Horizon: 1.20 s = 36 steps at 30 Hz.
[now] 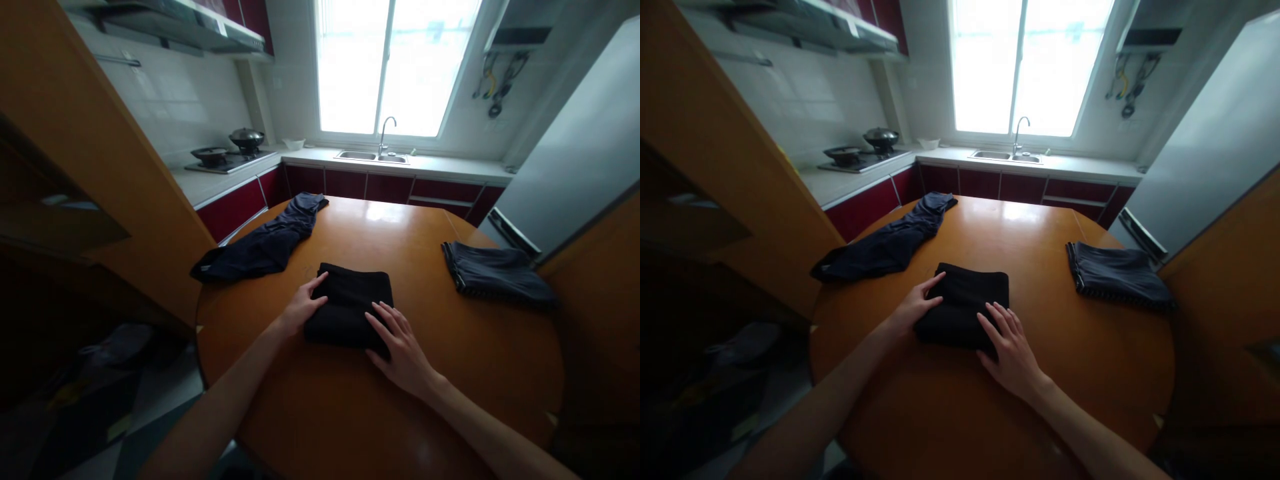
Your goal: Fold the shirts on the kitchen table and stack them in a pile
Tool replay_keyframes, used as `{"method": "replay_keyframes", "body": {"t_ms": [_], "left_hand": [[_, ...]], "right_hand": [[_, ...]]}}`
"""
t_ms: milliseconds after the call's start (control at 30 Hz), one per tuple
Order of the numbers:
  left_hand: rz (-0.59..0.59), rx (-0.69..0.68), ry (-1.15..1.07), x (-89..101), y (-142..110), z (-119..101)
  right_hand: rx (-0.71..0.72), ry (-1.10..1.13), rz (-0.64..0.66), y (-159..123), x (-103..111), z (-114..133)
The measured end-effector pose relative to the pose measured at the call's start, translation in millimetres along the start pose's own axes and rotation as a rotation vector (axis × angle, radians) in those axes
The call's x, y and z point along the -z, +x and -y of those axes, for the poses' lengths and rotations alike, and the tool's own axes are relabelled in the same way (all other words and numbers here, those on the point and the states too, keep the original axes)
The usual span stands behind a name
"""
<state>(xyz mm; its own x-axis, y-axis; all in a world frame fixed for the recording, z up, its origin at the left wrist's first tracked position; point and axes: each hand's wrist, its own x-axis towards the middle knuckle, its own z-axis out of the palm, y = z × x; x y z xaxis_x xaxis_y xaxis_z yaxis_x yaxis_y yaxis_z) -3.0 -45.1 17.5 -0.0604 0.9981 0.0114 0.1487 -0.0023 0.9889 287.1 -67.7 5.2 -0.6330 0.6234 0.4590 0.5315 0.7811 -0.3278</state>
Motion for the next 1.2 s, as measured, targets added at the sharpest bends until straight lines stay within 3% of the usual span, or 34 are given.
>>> {"method": "replay_keyframes", "body": {"t_ms": [400, 900, 1100, 1200], "left_hand": [[0.083, 0.079, -0.075, 6.6, 0.6, 5.9], [0.117, 0.027, -0.003, 10.5, 0.2, 6.3], [0.070, -0.046, 0.177, 18.0, 8.5, 22.0], [-0.062, -0.082, 0.373, 18.3, 13.5, 22.5]], "right_hand": [[0.007, 0.041, 0.025, -6.4, -13.1, -14.3], [0.006, -0.008, 0.060, -9.8, -15.7, -14.5], [0.008, -0.019, 0.089, -9.2, -16.7, -14.6], [0.011, -0.027, 0.100, -9.0, -16.7, -14.6]]}}
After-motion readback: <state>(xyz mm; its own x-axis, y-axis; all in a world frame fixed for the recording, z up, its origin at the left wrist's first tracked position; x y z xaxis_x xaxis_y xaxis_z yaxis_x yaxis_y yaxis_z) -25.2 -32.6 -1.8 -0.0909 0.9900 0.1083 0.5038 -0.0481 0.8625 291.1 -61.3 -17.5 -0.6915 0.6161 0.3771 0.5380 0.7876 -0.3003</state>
